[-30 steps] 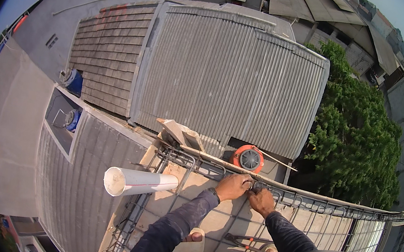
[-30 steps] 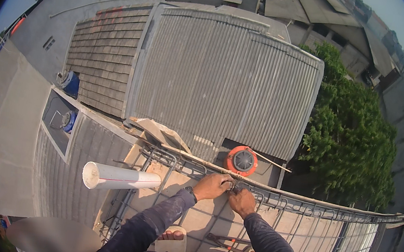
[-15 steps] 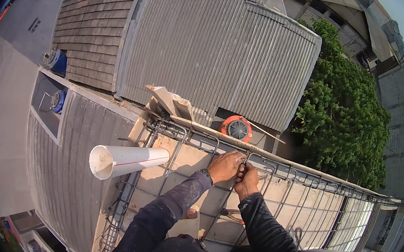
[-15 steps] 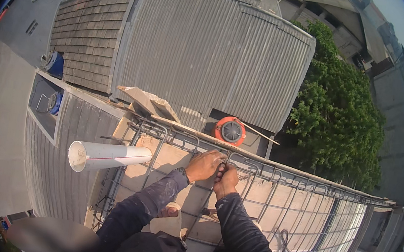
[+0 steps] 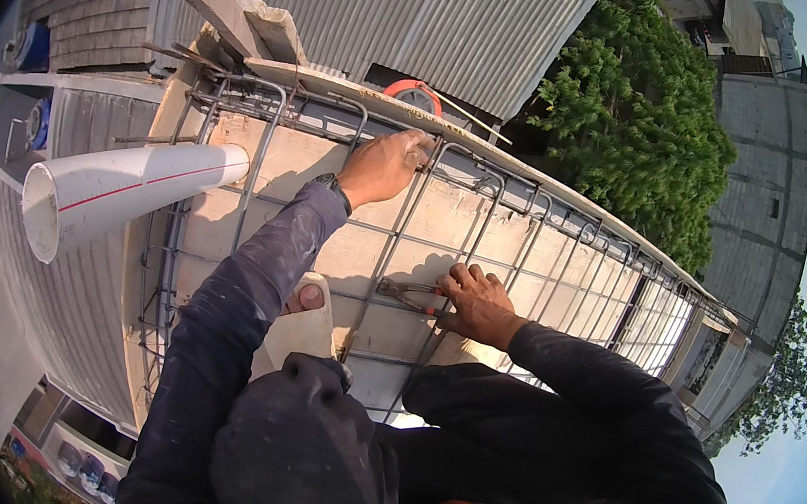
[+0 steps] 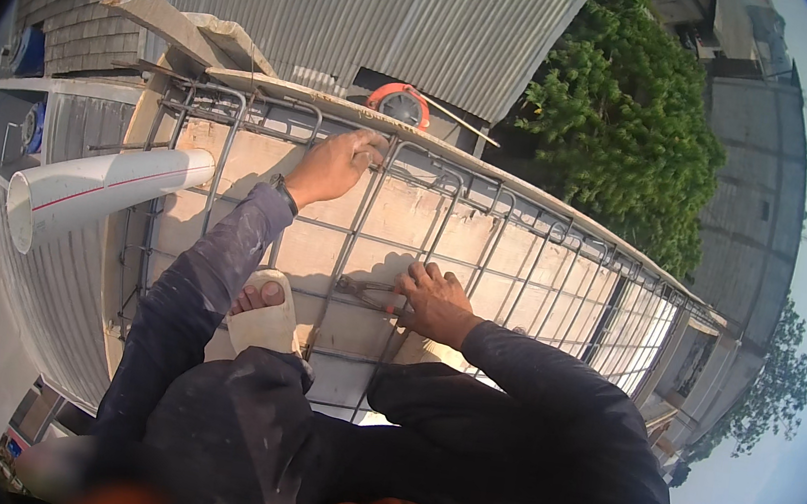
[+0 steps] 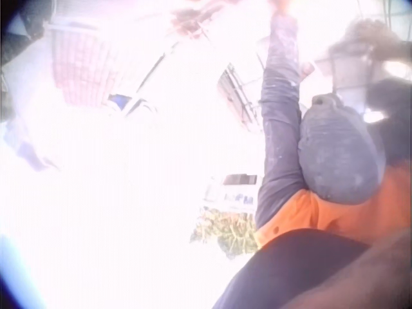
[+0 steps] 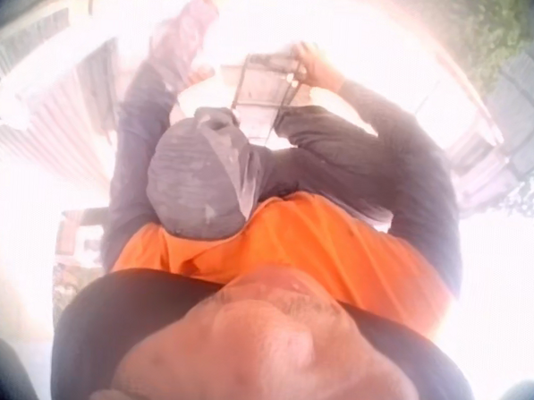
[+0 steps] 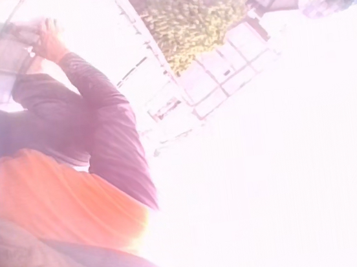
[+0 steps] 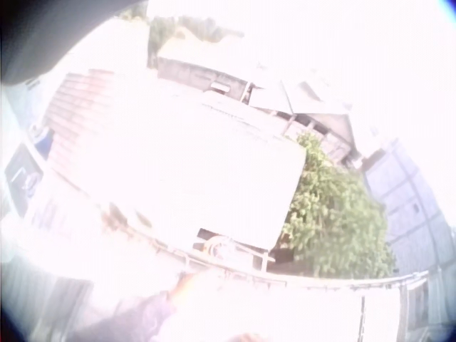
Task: The person ties steel reinforcement bars together using wire and a pair of pliers on a concrete roof structure.
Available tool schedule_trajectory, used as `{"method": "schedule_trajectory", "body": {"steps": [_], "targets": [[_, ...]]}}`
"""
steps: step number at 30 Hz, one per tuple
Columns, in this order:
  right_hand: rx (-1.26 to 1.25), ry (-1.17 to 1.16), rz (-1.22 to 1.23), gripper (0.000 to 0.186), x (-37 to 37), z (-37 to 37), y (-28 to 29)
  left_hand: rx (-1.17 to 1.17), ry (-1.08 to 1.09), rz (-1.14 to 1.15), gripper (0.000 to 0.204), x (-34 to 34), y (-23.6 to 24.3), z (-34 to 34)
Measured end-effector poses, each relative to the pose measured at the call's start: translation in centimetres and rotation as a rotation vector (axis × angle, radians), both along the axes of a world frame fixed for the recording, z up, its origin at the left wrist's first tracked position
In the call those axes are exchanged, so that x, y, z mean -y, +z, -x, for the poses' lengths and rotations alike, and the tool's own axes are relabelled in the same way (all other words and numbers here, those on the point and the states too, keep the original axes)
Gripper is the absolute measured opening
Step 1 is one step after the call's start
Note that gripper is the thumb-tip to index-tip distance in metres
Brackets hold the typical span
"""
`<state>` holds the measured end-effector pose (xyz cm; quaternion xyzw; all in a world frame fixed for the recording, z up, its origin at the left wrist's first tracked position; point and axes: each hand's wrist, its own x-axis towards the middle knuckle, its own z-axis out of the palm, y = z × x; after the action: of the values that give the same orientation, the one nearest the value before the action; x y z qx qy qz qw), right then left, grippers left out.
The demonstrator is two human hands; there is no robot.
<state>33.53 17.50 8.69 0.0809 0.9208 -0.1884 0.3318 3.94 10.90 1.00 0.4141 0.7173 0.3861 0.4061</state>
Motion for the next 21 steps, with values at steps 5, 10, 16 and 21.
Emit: {"method": "schedule_trajectory", "body": {"steps": [5, 10, 16, 21], "targets": [[0.043, 0.096, 0.023, 0.051, 0.9, -0.1, -1.1, -0.016, 0.162, -0.075, 0.031, 2.5, -0.1, -1.3], [-0.022, -0.008, 0.176, 0.046, -0.7, 0.0, -0.2, 0.229, 0.392, -0.064, 0.028, 5.8, 1.0, -5.0], [0.343, -0.615, 0.529, 0.039, -4.2, 1.7, 3.4, 0.639, 0.583, 0.007, 0.031, 8.8, 1.0, -9.2], [0.292, -0.792, 0.592, 0.038, -6.5, 5.5, 7.3, 1.184, 0.444, 0.123, 0.032, 7.0, 3.7, -10.7]]}}
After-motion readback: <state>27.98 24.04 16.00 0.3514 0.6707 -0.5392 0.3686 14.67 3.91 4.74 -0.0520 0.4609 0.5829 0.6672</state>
